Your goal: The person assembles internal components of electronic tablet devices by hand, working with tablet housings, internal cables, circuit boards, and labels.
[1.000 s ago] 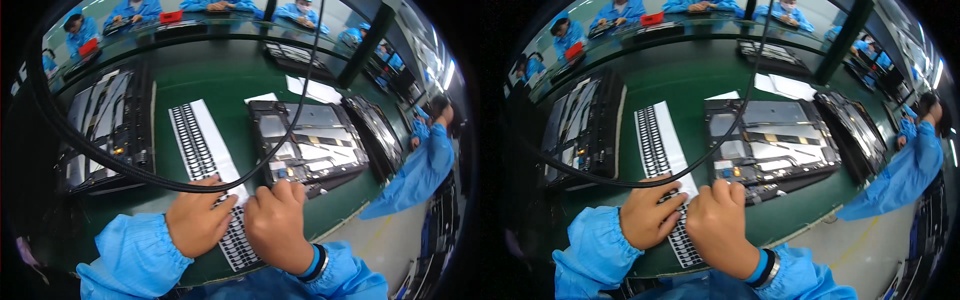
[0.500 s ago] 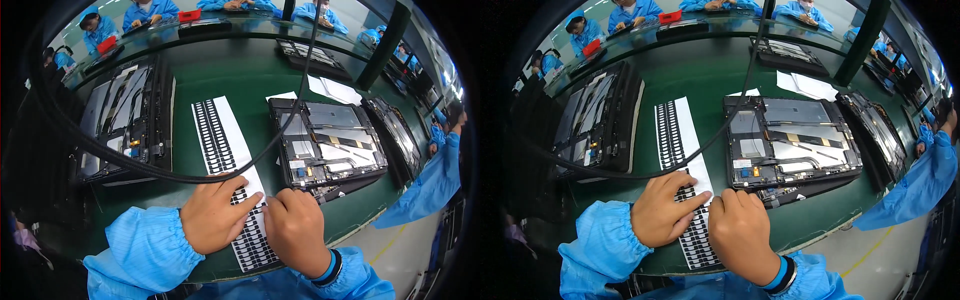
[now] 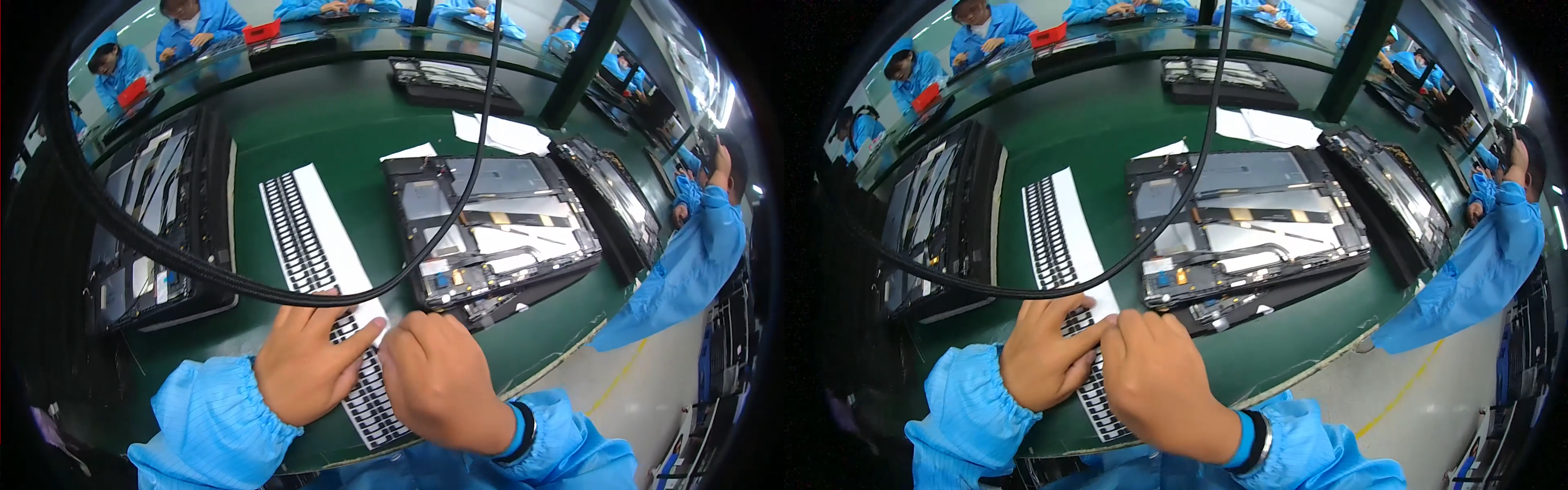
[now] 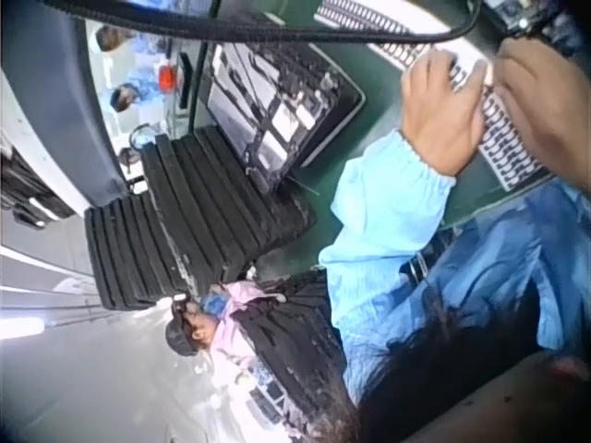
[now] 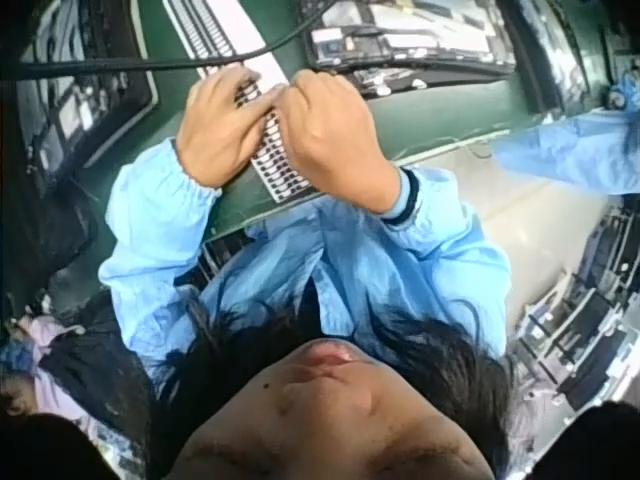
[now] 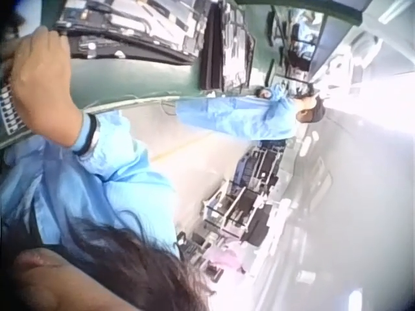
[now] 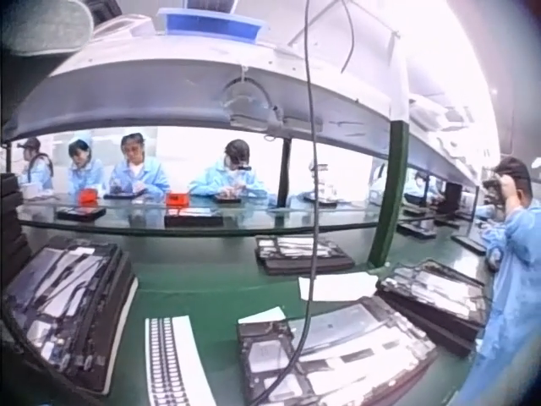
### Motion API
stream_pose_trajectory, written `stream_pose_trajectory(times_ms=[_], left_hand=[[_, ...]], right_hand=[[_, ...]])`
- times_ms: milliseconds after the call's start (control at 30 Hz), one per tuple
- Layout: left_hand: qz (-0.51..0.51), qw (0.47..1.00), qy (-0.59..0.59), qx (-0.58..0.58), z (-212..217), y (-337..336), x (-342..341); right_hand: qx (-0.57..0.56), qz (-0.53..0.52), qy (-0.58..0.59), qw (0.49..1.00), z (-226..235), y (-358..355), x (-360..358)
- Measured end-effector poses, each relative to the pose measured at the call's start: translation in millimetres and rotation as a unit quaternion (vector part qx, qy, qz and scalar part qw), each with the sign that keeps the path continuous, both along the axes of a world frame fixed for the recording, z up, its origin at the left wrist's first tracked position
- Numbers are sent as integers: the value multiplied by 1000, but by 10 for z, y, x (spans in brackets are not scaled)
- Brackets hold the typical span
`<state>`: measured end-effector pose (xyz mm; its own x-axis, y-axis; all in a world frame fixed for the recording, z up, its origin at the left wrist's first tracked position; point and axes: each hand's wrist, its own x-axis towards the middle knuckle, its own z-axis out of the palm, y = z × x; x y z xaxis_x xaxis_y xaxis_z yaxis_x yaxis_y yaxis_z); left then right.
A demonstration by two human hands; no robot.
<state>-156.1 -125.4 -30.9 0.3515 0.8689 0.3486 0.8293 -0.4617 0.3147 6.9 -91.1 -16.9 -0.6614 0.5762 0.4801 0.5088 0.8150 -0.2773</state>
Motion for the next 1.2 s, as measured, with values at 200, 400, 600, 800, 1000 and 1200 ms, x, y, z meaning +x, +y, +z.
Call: stream_pose_trajectory(times_ms=[200, 400, 600, 800, 1000, 1200], left_hand=[[-39, 996, -10, 74, 138, -5, 42], [-168, 973, -1, 158, 242, 446, 565], [-181, 974, 27, 136, 112, 568, 601], [-127, 982, 31, 134, 111, 519, 662], [-183, 966, 108, 151, 265, 572, 730], [-191, 971, 76, 120, 208, 644, 783]], right_hand=[[-232, -1, 180, 956, 433, 394, 942], [-321, 19, 172, 931, 303, 762, 1092], [-259, 3, 133, 957, 235, 777, 1032], [-252, -22, 142, 957, 197, 789, 1009], [-231, -24, 136, 963, 212, 770, 990], [-247, -43, 193, 949, 194, 787, 1111]])
